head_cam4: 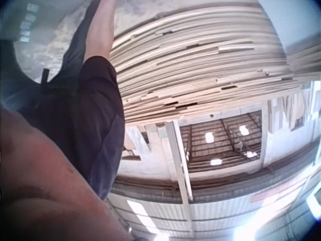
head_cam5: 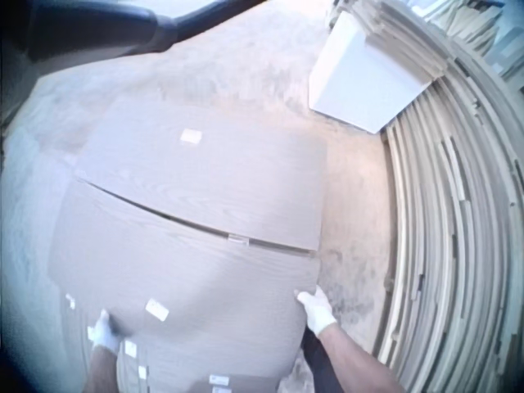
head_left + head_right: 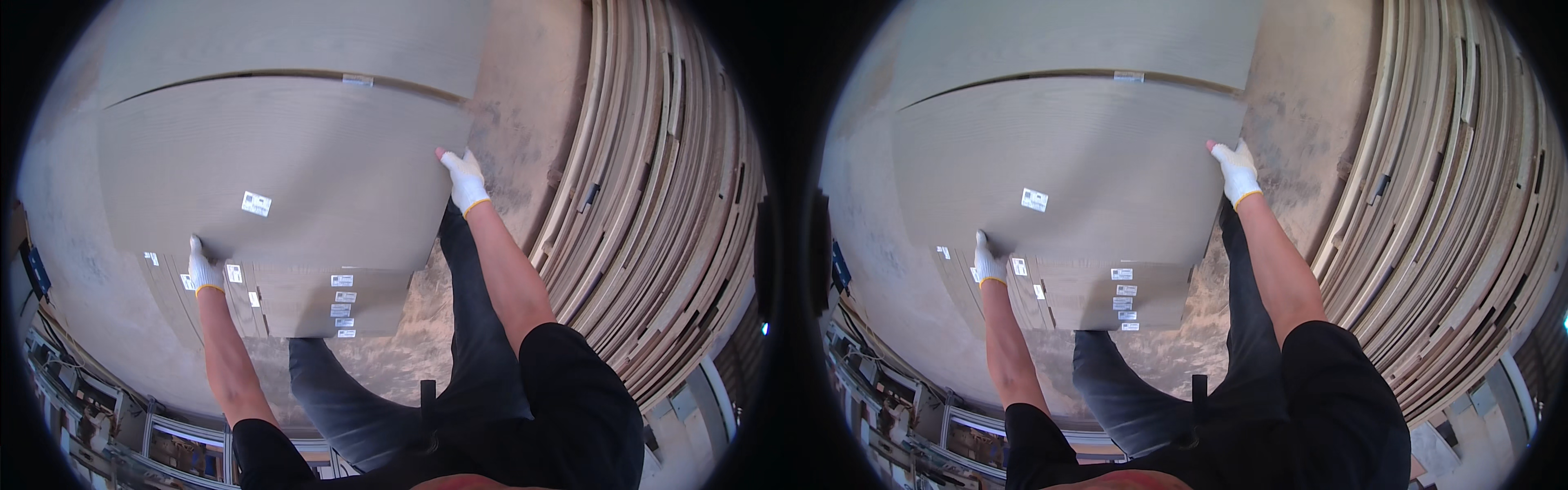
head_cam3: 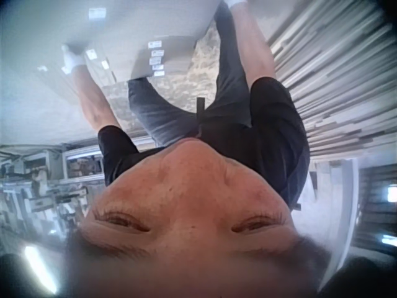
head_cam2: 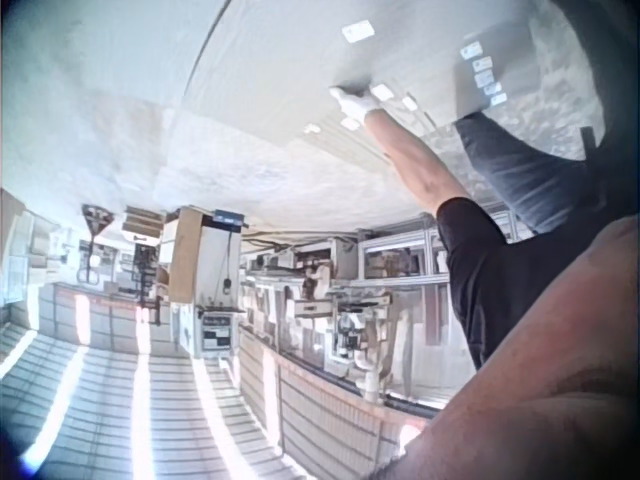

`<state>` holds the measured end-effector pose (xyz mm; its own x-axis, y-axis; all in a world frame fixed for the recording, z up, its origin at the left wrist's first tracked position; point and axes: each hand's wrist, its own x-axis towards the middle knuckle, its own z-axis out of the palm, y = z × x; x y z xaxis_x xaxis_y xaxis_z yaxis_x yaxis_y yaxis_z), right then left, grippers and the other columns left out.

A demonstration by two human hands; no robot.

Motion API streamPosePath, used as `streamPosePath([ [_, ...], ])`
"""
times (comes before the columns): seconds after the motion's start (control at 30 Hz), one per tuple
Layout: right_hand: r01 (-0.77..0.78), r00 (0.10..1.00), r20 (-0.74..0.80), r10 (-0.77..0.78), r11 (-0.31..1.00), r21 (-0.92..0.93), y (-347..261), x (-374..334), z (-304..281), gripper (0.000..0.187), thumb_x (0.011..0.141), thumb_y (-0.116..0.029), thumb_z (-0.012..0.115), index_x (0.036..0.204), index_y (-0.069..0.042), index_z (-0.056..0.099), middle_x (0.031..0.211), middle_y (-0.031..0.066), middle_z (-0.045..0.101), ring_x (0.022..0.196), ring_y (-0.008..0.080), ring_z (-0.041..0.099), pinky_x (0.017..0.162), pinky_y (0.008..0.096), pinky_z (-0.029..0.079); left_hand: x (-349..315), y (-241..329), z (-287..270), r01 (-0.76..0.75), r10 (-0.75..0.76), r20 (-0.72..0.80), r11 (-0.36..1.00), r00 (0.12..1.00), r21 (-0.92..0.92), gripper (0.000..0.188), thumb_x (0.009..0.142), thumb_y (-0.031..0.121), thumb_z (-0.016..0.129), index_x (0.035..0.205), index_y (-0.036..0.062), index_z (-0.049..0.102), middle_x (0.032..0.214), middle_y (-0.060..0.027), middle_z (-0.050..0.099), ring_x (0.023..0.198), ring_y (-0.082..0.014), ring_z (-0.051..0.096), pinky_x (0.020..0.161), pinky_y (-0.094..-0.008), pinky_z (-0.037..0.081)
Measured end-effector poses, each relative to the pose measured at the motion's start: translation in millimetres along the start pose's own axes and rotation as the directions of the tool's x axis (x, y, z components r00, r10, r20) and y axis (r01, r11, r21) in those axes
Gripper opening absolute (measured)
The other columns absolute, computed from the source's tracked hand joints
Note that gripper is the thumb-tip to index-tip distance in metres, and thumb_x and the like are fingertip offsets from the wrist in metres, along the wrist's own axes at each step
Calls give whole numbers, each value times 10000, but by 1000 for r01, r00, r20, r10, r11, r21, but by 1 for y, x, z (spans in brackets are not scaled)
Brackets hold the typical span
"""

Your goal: The person applies small white labels to several flat panels on a workbench, then moves to a computer station to operate the mouse. Afterward, they repeatedly pick up labeled panels and stack them on the floor in a pile.

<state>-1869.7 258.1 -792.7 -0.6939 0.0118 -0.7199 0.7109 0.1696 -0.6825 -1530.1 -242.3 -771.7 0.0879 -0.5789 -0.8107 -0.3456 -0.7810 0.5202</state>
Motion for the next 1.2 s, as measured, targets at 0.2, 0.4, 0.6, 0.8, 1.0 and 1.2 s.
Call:
streamPosePath([
  [0.2, -4, 999, -45, 4, 1000, 3, -16, 0, 3, 718, 821, -201, 867, 1394, 54, 517, 1278, 182, 663, 1129, 261, 636, 960, 379, 521, -4, 3, 2, 0, 1, 26, 1000, 1000, -16, 653, 1001, 413, 716, 1425, -45, 522, 1394, -193, 561, 1222, -363, 605, 1008, -567, 571],
  [0.4, 1, 998, -66, -4, 999, -51, -26, -7, 6, 643, 823, -82, 830, 1380, 36, 533, 1235, 149, 668, 1124, 252, 635, 975, 384, 520, -10, 1, -2, -49, 47, 49, 998, 998, 36, 691, 992, 424, 728, 1445, -47, 504, 1423, -190, 560, 1263, -354, 596, 1012, -551, 570],
  [0.6, 7, 997, -71, -3, 999, 53, -18, 8, -1, 530, 791, -179, 855, 1212, 39, 617, 1126, 144, 706, 1006, 238, 654, 899, 372, 525, -8, -1, -2, -8, 8, 73, 1000, 997, 5, 705, 976, 440, 749, 1468, -5, 510, 1449, -157, 563, 1309, -335, 569, 1075, -520, 520],
  [0.8, 19, 999, -33, -21, 997, -73, -23, 9, -9, 583, 824, -198, 854, 1298, 29, 603, 1185, 126, 698, 1082, 219, 633, 960, 355, 500, -4, -3, -7, -29, 28, 48, 1000, 998, 8, 696, 977, 461, 740, 1443, -10, 530, 1422, -157, 571, 1308, -337, 567, 1081, -521, 518],
  [1.0, 18, 1000, -15, -24, 953, -302, -44, -4, -5, 823, 883, -330, 816, 1498, 76, 451, 1418, 209, 603, 1281, 277, 583, 1082, 362, 452, -4, 3, -6, -22, 20, 36, 999, 999, 39, 724, 987, 496, 711, 1444, -35, 525, 1429, -183, 557, 1286, -340, 583, 1038, -514, 550],
  [1.2, -74, 996, -69, 49, 902, -424, -49, -3, 13, 1066, 846, -460, 807, 1596, 85, 280, 1559, 290, 474, 1471, 359, 447, 1177, 401, 383, -4, 1, 9, -64, 68, -28, 992, 997, 106, 716, 999, 487, 694, 1427, -64, 534, 1413, -184, 572, 1238, -343, 616, 975, -500, 586],
])
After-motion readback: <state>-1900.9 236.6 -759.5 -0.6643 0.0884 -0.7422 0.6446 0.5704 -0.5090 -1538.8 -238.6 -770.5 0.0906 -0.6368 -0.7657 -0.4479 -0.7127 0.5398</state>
